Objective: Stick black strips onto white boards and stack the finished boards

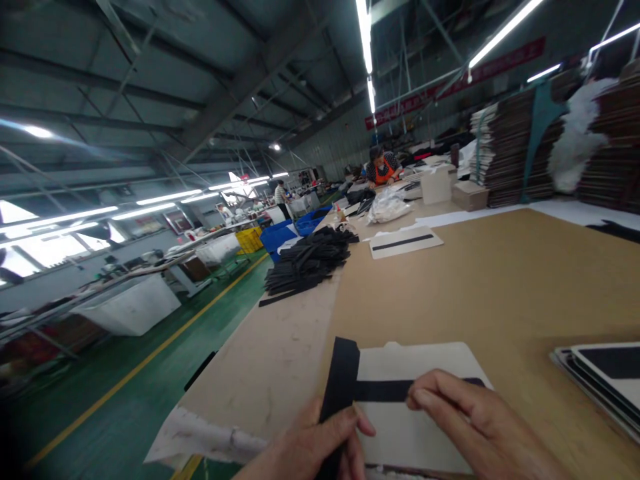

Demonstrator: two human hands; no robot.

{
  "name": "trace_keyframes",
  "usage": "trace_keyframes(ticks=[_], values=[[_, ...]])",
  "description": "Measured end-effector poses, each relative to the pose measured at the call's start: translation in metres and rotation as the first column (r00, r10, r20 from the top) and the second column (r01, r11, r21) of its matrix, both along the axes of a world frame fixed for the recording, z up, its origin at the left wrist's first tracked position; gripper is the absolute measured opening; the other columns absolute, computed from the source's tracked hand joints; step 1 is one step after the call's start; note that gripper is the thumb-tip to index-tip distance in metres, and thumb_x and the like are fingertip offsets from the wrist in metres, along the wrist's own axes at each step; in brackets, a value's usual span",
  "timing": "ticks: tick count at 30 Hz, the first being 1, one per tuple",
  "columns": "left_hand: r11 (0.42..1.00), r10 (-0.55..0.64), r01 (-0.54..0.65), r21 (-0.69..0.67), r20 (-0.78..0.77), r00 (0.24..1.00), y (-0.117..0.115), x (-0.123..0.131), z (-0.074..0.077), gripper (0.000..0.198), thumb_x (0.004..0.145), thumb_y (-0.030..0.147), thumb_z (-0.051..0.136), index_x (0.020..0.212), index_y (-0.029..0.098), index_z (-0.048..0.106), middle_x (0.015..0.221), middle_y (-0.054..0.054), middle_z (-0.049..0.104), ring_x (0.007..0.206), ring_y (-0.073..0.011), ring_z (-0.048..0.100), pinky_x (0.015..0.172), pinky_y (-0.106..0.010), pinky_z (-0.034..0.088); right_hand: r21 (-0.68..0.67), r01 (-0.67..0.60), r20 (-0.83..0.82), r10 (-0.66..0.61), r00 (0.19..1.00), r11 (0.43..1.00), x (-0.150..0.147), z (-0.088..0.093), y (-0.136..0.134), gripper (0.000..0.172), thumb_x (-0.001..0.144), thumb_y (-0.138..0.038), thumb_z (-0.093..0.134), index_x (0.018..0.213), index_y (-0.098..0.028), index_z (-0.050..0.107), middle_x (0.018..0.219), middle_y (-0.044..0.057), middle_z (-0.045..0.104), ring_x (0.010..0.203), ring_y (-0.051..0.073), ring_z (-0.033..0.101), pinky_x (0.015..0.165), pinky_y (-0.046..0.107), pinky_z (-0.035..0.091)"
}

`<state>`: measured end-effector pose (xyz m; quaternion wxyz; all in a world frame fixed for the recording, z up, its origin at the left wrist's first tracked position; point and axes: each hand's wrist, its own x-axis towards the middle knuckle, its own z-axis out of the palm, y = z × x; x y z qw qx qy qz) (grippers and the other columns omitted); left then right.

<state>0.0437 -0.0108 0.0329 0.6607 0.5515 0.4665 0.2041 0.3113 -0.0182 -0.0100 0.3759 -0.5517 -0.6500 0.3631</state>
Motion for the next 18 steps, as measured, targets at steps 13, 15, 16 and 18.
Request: trace_keyframes(ticks=[13,15,16,18], values=[[0.998,0.053,-0.056,0.029,0.113,0.992,-0.005,0.044,-0.003,0.088,0.072,0.087,0.061,0.117,0.011,0.065,0.065,-0.005,0.067,0.047,-0.014,0.058,0.051,-0.026,0.048,-0.001,-0.035,-0.116,0.034,0.993,0.999,-0.054,0.032,-0.007,0.078,0.09,-0.068,0.05,0.153,-0.022,0.051,0.14,0.012,0.066,0.128,0.031,0.063,0.105,0.041,0.055],[0.997,0.064,-0.068,0.038,0.104,0.993,-0.005,0.046,-0.006,0.089,0.074,0.087,0.059,0.121,0.012,0.064,0.064,-0.004,0.067,0.047,-0.0146,0.058,0.05,-0.025,0.047,0.07,0.042,-0.116,-0.034,0.993,0.997,-0.054,0.029,-0.007,0.072,0.088,-0.067,0.055,0.145,-0.023,0.058,0.134,0.012,0.069,0.119,0.031,0.067,0.102,0.041,0.057],[0.996,0.077,-0.08,0.031,0.096,0.992,-0.005,0.047,-0.009,0.089,0.073,0.087,0.06,0.119,0.011,0.064,0.064,-0.004,0.066,0.047,-0.0152,0.058,0.049,-0.026,0.047,0.109,0.083,-0.132,-0.069,0.989,0.991,-0.053,0.028,-0.006,0.066,0.087,-0.066,0.057,0.138,-0.024,0.063,0.13,0.011,0.071,0.115,0.03,0.069,0.1,0.04,0.057],[0.995,0.104,-0.104,-0.005,0.085,0.991,-0.005,0.049,-0.015,0.088,0.07,0.088,0.061,0.11,0.009,0.065,0.064,-0.006,0.066,0.048,-0.0161,0.059,0.049,-0.026,0.047,0.143,0.136,-0.201,-0.106,0.974,0.98,-0.052,0.023,-0.005,0.048,0.087,-0.064,0.06,0.115,-0.027,0.071,0.112,0.007,0.075,0.1,0.026,0.072,0.09,0.034,0.06]])
